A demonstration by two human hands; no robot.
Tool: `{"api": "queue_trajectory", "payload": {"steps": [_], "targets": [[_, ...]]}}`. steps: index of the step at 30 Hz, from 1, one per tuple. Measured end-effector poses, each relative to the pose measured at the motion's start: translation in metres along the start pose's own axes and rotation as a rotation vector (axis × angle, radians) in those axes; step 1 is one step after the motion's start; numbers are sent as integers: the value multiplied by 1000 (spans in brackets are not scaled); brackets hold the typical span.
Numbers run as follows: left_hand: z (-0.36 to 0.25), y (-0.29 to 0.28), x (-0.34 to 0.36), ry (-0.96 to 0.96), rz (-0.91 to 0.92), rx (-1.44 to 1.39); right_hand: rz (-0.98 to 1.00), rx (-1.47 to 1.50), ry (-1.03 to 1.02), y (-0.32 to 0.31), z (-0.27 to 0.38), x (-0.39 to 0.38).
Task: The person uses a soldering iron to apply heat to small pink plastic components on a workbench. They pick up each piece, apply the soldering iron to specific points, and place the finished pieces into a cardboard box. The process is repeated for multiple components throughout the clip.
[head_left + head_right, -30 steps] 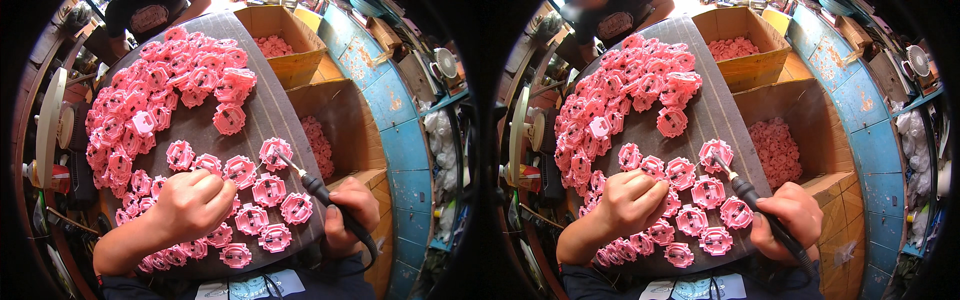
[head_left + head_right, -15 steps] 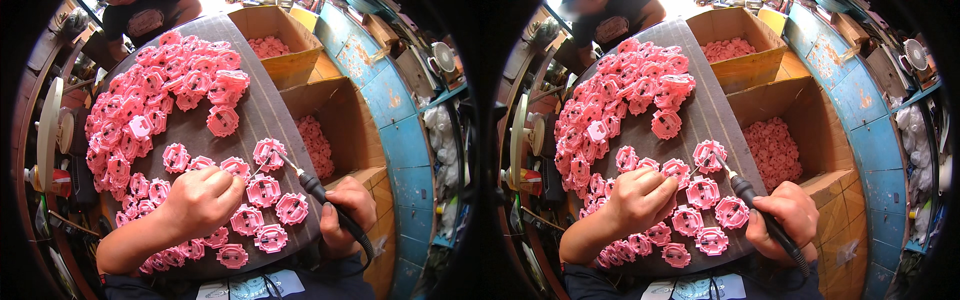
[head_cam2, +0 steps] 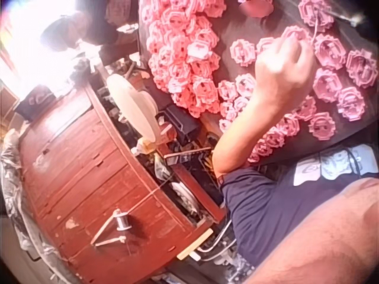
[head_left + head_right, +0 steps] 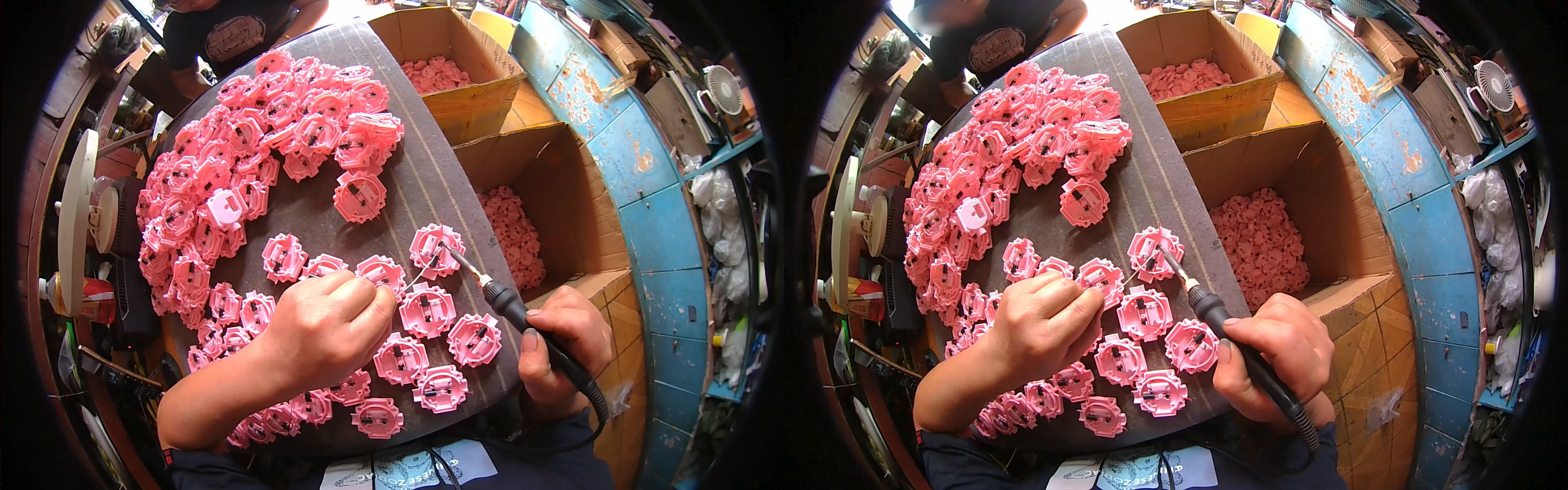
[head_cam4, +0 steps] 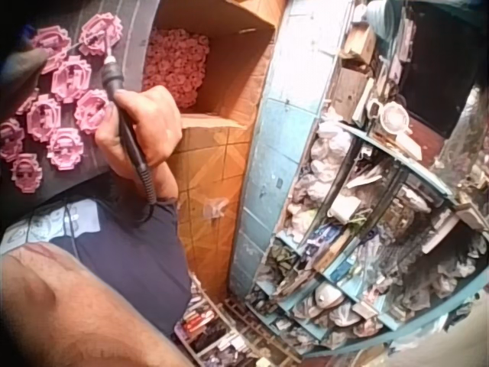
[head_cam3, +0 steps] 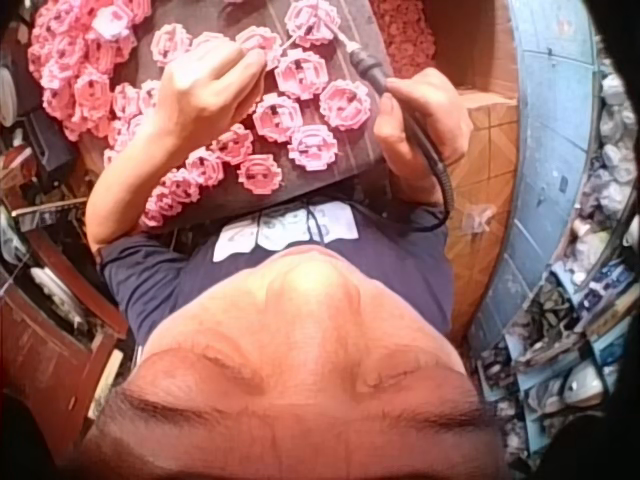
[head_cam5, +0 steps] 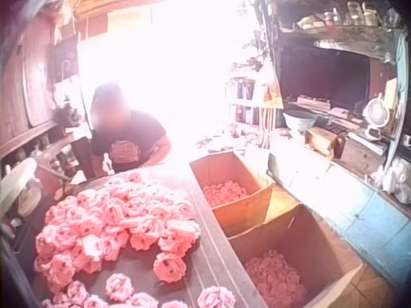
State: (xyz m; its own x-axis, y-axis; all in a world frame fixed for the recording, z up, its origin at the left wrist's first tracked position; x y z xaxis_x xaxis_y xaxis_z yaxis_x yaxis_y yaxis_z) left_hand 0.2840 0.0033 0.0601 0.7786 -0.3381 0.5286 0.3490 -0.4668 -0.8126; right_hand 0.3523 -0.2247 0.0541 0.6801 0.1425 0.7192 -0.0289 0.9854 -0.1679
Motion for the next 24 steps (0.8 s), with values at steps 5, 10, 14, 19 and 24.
{"api": "queue_trajectory", "payload": {"steps": [5,10,14,19,24], "targets": [[0,1,0,-4,4,3,-1,2,8,0,-1,-2],[-4,-6,0,0,-11,-9,-28,-3,3,-4,1,-2],[-11,-24,-5,9,-31,29,0,9,14,-7,9,-2],[-11,-44,-25,-48,-19,83,126,77,46,3,27,-3],[-7,-48,-43,-80,-21,87,222,114,22,20,29,-3]]}}
Point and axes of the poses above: each hand's wrist, its own x-axis towards the middle knuckle, its own y-axis out of the palm, z = x × y, the point moved 6 cm from there along x, towards the middle knuckle, and after that the axes turned 11 degrees about -z, right-handed, at the moved point
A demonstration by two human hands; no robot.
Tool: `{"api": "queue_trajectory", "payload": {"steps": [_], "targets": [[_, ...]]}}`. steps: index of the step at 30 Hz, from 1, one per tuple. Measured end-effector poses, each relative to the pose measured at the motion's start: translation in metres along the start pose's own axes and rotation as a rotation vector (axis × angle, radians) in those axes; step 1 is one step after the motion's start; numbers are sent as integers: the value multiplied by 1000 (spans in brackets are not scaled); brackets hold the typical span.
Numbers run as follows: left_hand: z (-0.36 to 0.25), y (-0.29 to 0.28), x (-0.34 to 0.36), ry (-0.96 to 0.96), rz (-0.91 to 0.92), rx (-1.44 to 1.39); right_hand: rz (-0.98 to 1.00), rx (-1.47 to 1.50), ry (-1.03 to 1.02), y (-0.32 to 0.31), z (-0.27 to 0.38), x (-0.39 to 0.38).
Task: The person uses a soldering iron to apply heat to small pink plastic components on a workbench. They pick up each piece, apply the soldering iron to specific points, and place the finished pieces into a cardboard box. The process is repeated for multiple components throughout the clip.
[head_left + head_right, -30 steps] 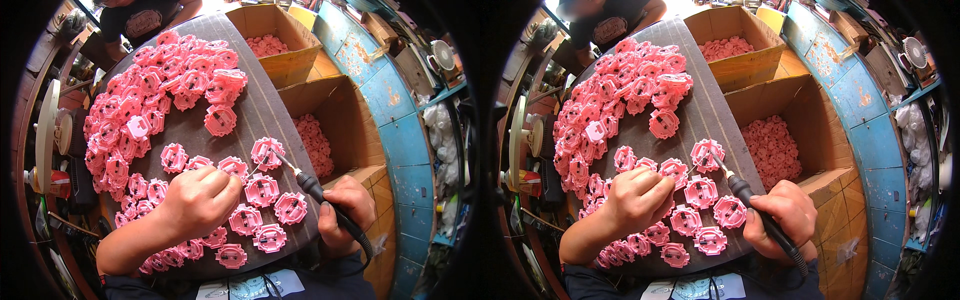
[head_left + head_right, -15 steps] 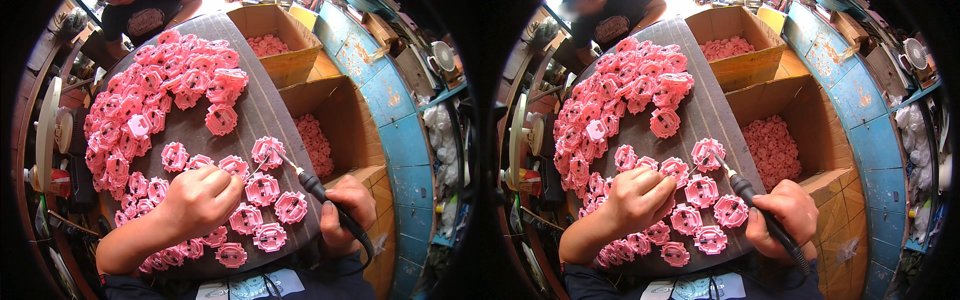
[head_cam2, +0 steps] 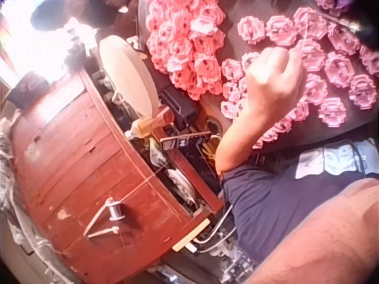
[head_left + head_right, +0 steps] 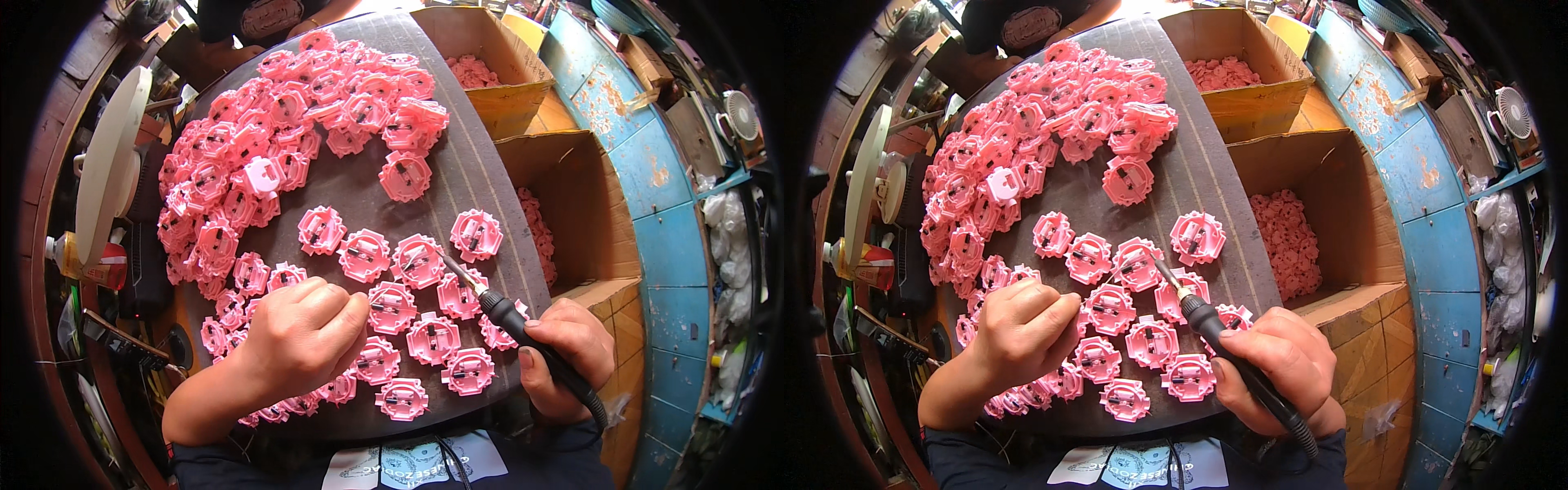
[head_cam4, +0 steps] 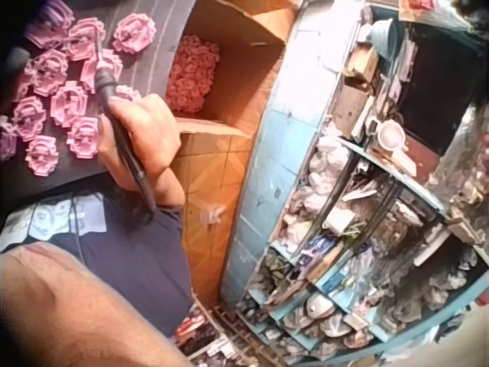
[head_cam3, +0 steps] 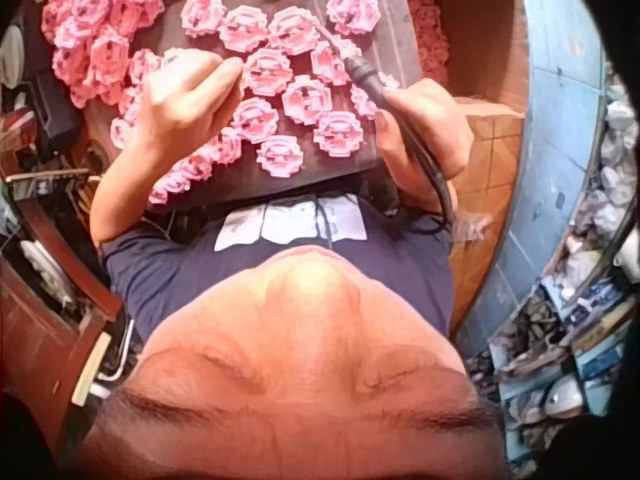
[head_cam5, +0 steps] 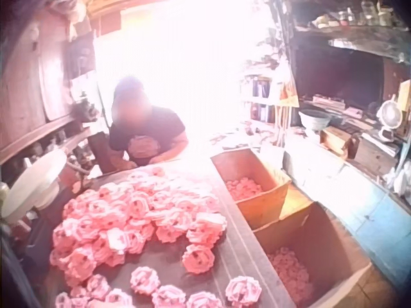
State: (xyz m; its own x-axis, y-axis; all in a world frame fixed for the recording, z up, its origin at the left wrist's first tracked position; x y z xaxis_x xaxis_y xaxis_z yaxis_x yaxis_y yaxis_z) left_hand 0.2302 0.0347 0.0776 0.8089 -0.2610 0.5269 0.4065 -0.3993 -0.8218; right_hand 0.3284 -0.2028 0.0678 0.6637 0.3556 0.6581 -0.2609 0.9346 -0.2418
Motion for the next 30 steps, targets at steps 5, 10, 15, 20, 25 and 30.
{"api": "queue_trajectory", "payload": {"steps": [5,10,15,20,25,30], "targets": [[1,6,-2,0,2,-13,14,-14,-35,10,1,3],[7,10,-3,-1,-5,-24,32,-13,-15,14,-2,3],[7,11,-5,5,-5,-15,50,-20,-8,16,-4,1],[7,12,-4,-2,3,-21,47,-13,3,16,-5,0],[9,13,-5,-28,16,-61,51,-15,7,16,-5,0],[10,14,-5,-28,16,-52,54,-18,3,16,-4,1]]}}
Point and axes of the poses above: each hand's wrist, its own x-axis towards the middle knuckle, its own y-axis out of the palm, z = x × y, the point moved 6 cm from there along x, towards the middle knuckle, and after that the axes turned 11 degrees about -z, right-handed, at the moved point
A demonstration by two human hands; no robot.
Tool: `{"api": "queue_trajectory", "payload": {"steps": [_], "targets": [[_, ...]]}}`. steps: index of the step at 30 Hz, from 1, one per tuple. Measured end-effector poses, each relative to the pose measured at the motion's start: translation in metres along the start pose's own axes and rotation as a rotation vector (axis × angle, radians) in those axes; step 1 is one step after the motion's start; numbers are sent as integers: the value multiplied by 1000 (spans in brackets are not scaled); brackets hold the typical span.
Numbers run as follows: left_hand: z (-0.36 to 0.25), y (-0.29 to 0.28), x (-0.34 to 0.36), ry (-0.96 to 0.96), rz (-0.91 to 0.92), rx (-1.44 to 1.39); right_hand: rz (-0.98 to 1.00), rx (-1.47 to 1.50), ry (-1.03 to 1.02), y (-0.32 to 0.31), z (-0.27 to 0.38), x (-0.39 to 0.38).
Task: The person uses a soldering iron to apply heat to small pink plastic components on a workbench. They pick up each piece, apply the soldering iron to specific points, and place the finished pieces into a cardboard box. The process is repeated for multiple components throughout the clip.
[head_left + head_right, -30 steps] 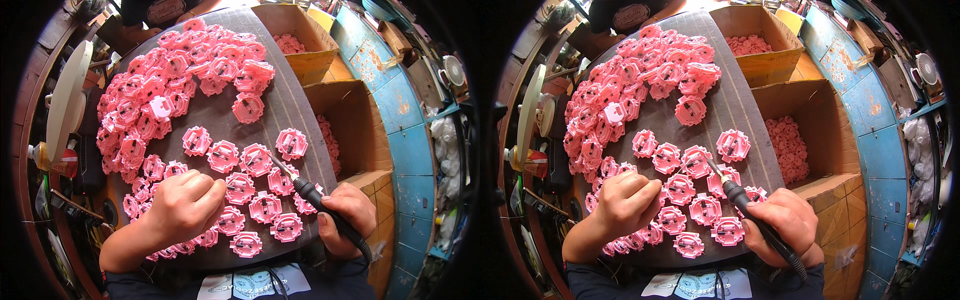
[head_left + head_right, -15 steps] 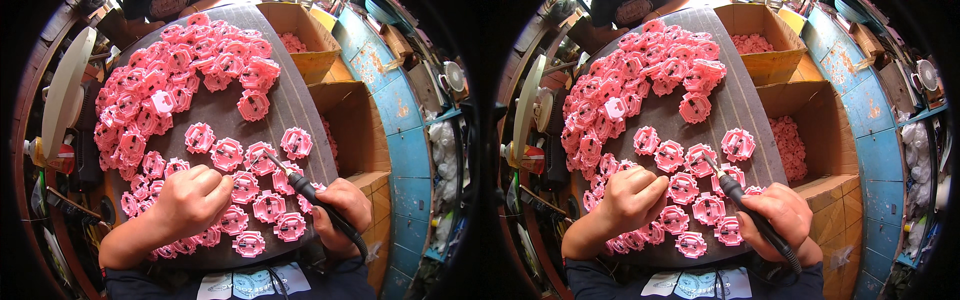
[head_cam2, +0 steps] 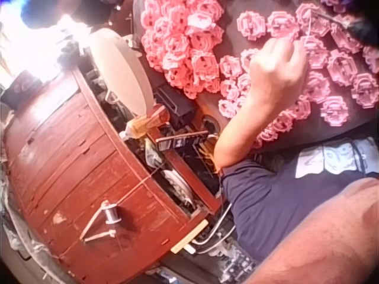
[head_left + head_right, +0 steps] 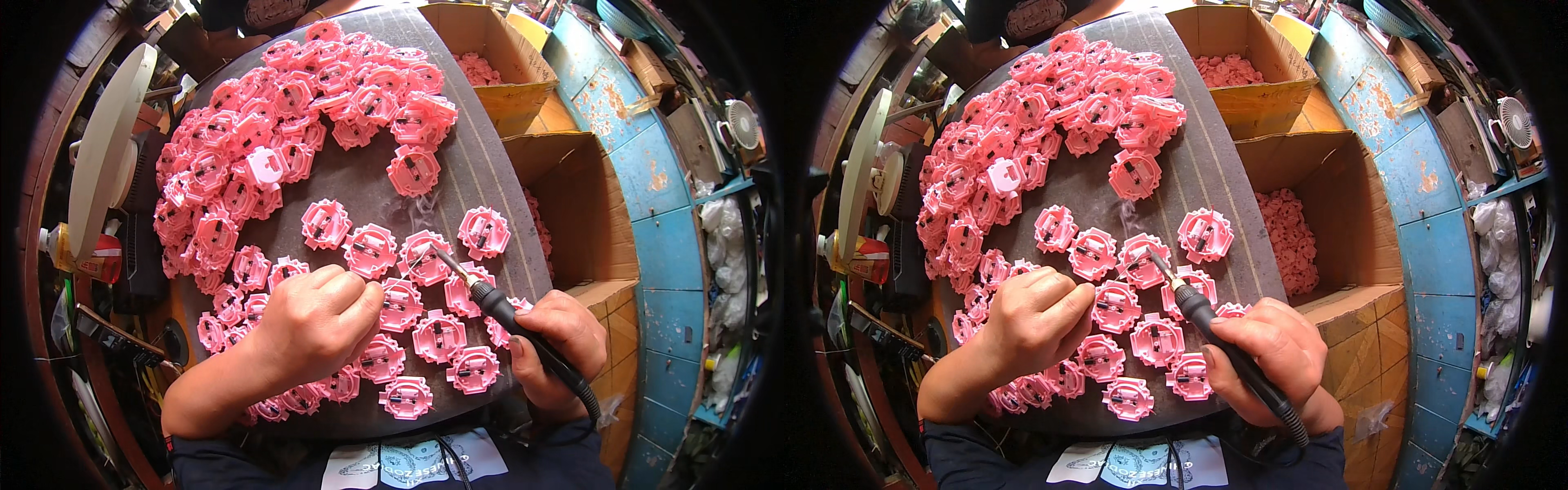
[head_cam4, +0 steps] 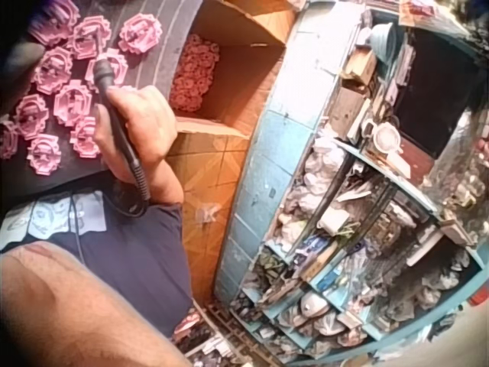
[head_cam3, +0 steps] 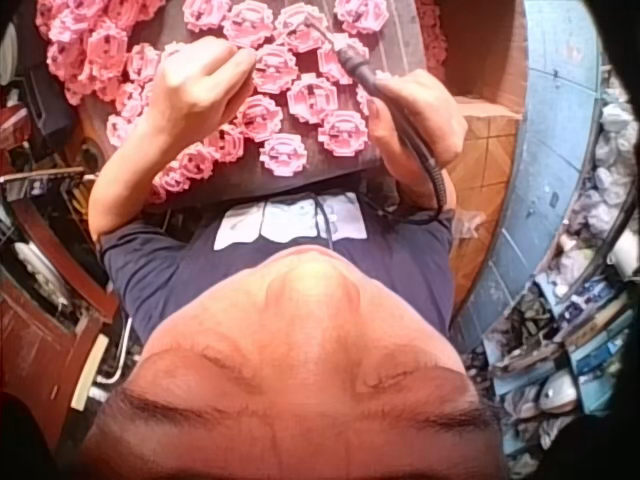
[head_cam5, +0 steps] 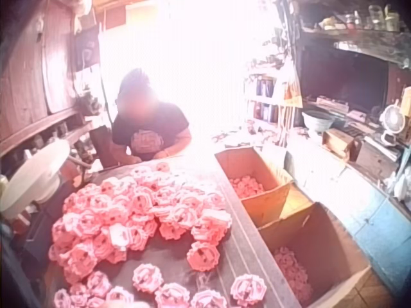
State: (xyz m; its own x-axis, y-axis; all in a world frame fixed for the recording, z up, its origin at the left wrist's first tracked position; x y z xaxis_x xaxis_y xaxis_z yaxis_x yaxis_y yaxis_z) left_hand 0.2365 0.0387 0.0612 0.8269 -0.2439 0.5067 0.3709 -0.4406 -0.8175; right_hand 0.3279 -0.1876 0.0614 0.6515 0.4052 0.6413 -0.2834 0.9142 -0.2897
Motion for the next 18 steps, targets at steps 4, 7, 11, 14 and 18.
{"api": "queue_trajectory", "payload": {"steps": [4,7,11,14,18], "targets": [[-1,-4,0,-1,-3,19,-21,-8,-15,-3,1,0],[-3,-11,-4,-7,1,43,-6,25,-22,-1,5,1],[-3,-11,-9,11,-11,63,8,31,24,6,5,-3],[-3,-10,-9,14,-19,57,6,40,-4,9,6,-1],[-1,-8,-10,10,-23,50,34,45,-41,9,7,2]]}}
Point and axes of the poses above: each hand's wrist, its own x-axis towards the middle knuckle, its own y-axis out of the palm, z = x × y, the point moved 6 cm from there along x, towards the middle knuckle, and after that the axes turned 11 degrees about -z, right-handed, at the moved point
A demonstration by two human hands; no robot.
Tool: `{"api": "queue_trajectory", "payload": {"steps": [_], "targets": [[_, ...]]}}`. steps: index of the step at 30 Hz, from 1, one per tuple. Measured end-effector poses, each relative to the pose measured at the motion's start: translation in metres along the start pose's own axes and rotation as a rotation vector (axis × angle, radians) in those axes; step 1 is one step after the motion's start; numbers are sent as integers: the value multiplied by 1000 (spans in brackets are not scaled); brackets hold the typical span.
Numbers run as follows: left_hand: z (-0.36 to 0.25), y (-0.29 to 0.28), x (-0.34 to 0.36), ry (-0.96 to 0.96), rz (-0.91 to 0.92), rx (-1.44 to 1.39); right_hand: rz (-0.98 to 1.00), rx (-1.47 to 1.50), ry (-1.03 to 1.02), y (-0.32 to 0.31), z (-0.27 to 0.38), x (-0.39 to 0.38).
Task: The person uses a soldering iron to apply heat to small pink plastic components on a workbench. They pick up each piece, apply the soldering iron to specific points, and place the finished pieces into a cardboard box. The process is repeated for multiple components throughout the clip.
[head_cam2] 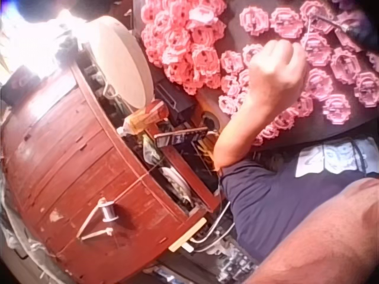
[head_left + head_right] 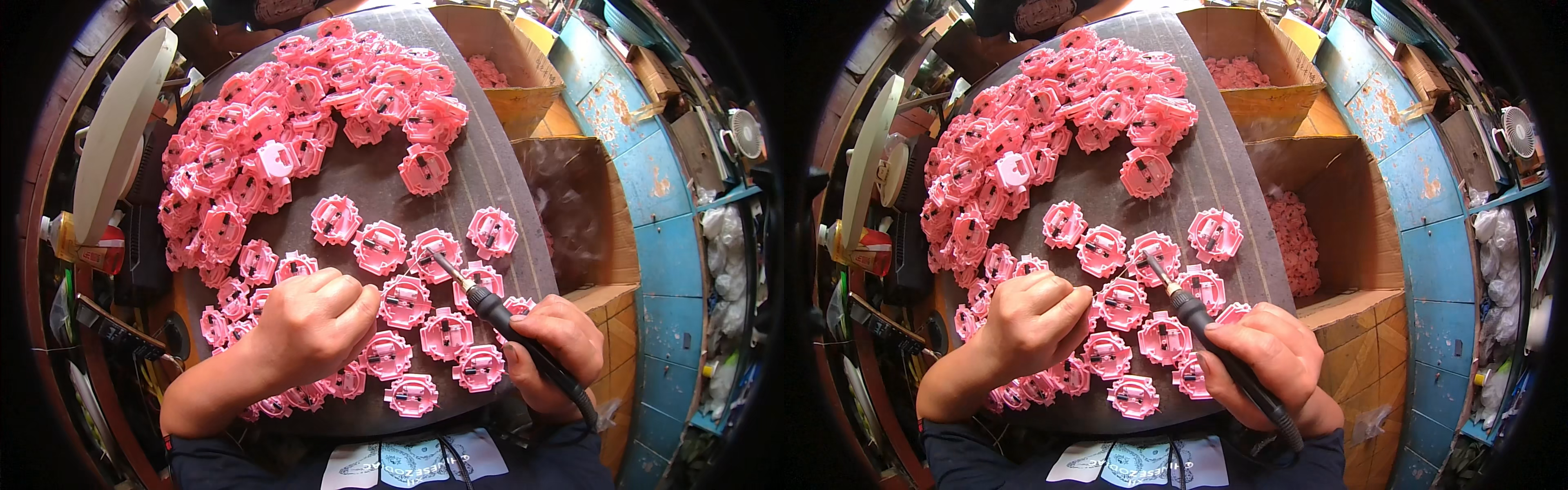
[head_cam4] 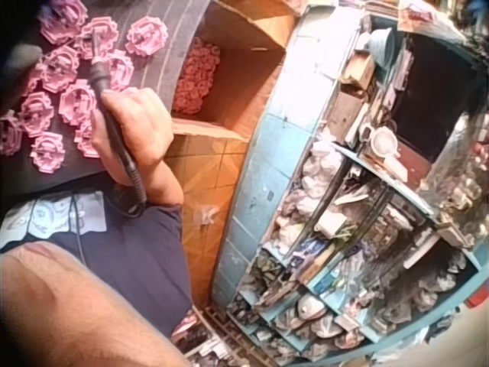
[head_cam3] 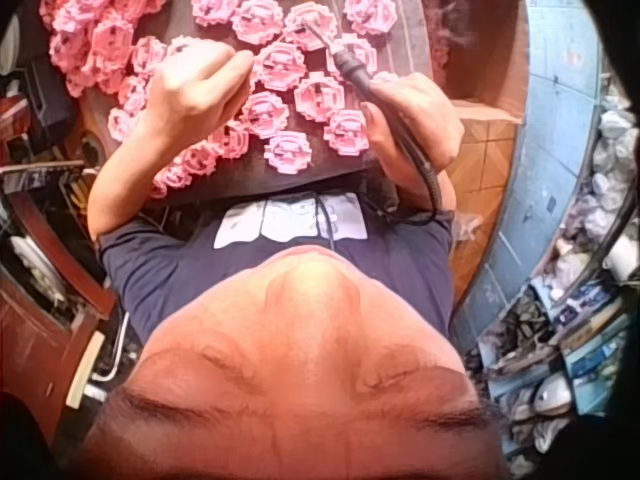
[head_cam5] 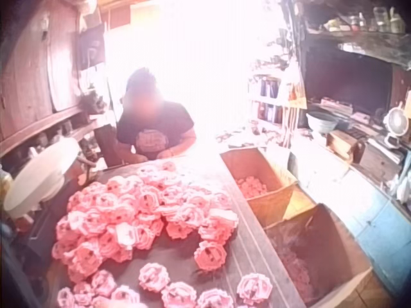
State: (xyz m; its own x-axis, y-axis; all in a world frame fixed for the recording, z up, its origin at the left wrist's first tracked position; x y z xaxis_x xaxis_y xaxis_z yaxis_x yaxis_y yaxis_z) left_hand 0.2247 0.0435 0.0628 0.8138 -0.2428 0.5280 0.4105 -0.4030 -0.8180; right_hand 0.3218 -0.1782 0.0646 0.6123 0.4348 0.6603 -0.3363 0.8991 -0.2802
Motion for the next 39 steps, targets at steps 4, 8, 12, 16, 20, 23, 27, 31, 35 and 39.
{"api": "queue_trajectory", "payload": {"steps": [4,8,12,16,20,23,27,31,35,39], "targets": [[1,2,-1,1,8,2,-1,-7,5,1,-1,0],[0,1,1,5,-5,1,-1,-10,-2,1,0,1],[1,1,0,1,1,0,-6,-9,0,1,0,1],[1,2,-1,3,6,3,-4,-1,-7,2,0,1],[0,0,0,4,-1,4,-32,-12,58,1,-4,-6],[-1,1,1,3,-1,7,-23,-8,49,1,-3,-5],[1,2,2,8,-2,9,-13,5,8,1,-2,-1],[2,3,4,11,-4,11,-15,-10,4,0,-2,-1],[2,4,3,10,8,17,-15,3,8,0,-3,-1],[1,4,3,5,-1,30,-14,3,12,0,-3,-2]]}}
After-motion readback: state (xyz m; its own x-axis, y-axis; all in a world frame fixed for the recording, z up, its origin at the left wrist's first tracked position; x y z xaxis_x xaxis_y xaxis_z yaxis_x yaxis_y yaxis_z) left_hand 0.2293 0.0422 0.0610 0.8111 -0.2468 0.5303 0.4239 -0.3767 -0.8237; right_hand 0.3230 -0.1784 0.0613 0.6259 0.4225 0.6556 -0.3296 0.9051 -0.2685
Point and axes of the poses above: each hand's wrist, its own x-axis towards the middle knuckle, its own y-axis out of the palm, z = x × y, the point moved 6 cm from there along x, towards the middle knuckle, and after that the axes turned 11 degrees about -z, right-handed, at the moved point
